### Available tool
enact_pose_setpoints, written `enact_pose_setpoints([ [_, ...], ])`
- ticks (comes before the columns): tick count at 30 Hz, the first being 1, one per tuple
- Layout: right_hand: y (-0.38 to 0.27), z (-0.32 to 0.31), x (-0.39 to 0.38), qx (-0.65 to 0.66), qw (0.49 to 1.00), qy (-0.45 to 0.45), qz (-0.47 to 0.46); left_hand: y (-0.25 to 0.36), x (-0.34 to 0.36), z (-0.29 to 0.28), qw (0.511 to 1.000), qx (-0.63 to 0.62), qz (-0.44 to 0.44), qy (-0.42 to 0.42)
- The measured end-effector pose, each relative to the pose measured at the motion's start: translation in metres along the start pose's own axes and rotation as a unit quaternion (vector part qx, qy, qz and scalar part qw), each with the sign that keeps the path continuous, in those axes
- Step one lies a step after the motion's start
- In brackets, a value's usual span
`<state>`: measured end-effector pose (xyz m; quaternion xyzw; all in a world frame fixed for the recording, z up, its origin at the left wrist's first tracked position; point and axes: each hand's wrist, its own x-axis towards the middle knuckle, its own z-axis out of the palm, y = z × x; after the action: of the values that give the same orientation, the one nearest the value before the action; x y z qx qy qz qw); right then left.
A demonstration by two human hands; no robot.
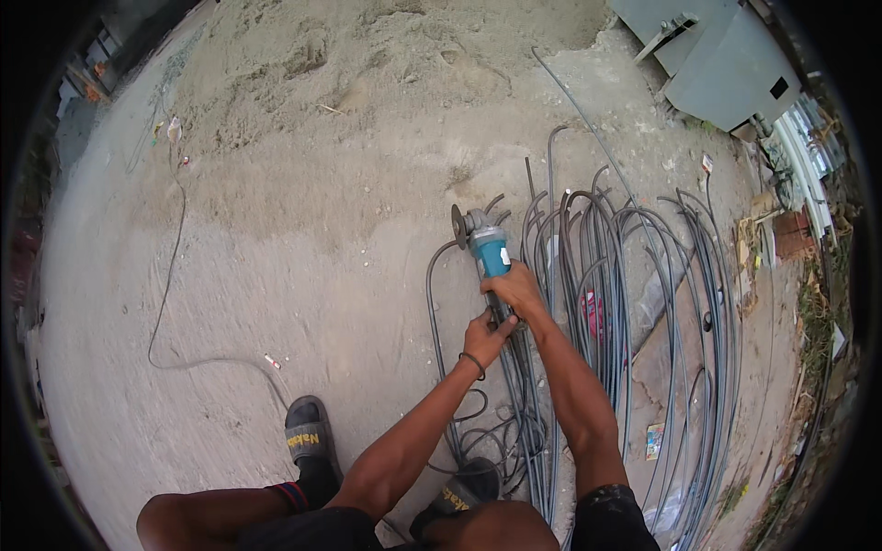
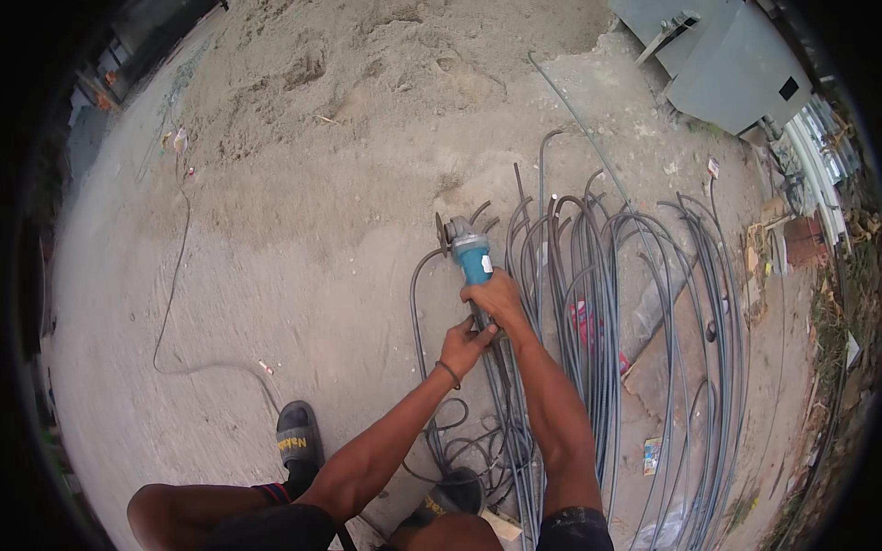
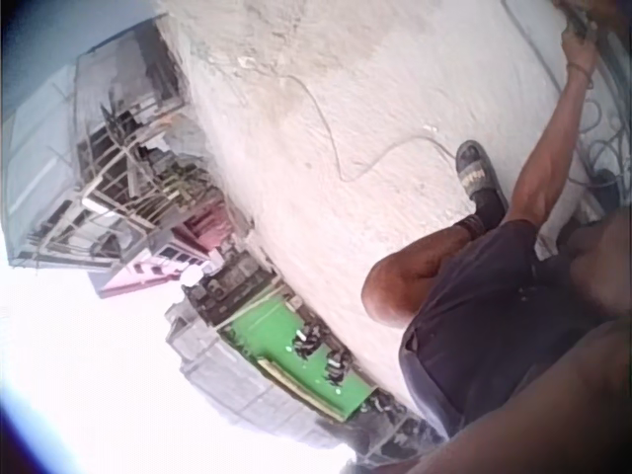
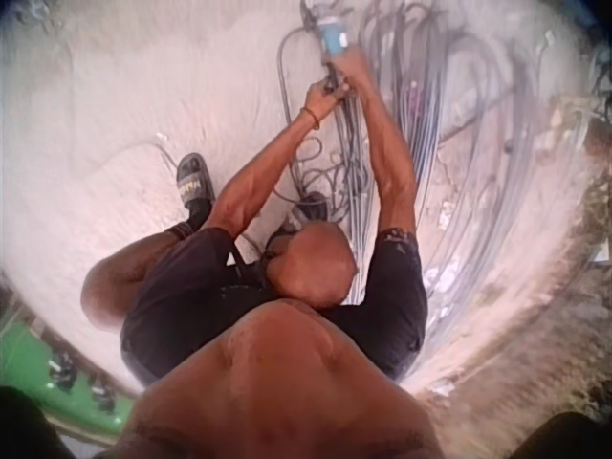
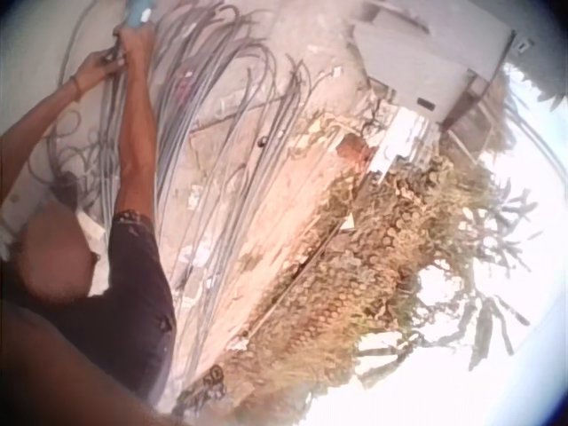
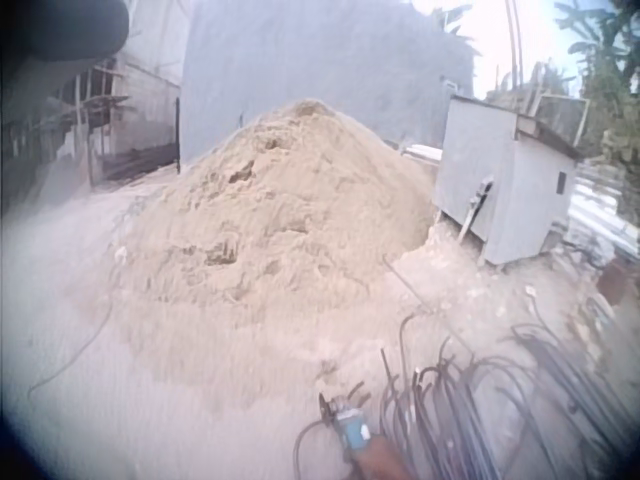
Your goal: The person uses an angle grinder to cut through several thin metal rods while crouching on the ground. They hold the grinder with both hands, positioning the blade against a rod until it is severed, then moves to the next rod.
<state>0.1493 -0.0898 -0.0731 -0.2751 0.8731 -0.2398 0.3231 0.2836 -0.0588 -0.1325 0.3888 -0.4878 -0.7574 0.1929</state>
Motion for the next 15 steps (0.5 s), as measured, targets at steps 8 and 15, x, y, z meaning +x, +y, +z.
enact_pose_setpoints([
  [8,-0.004,0.001,0.007,-0.021,0.999,0.039,0.0,0.012,0.01,-0.007,0.996,-0.034,-0.049,-0.071],
  [15,-0.009,0.004,0.009,-0.018,1.0,0.003,0.009,0.014,0.006,-0.008,0.999,-0.042,-0.029,-0.015],
])
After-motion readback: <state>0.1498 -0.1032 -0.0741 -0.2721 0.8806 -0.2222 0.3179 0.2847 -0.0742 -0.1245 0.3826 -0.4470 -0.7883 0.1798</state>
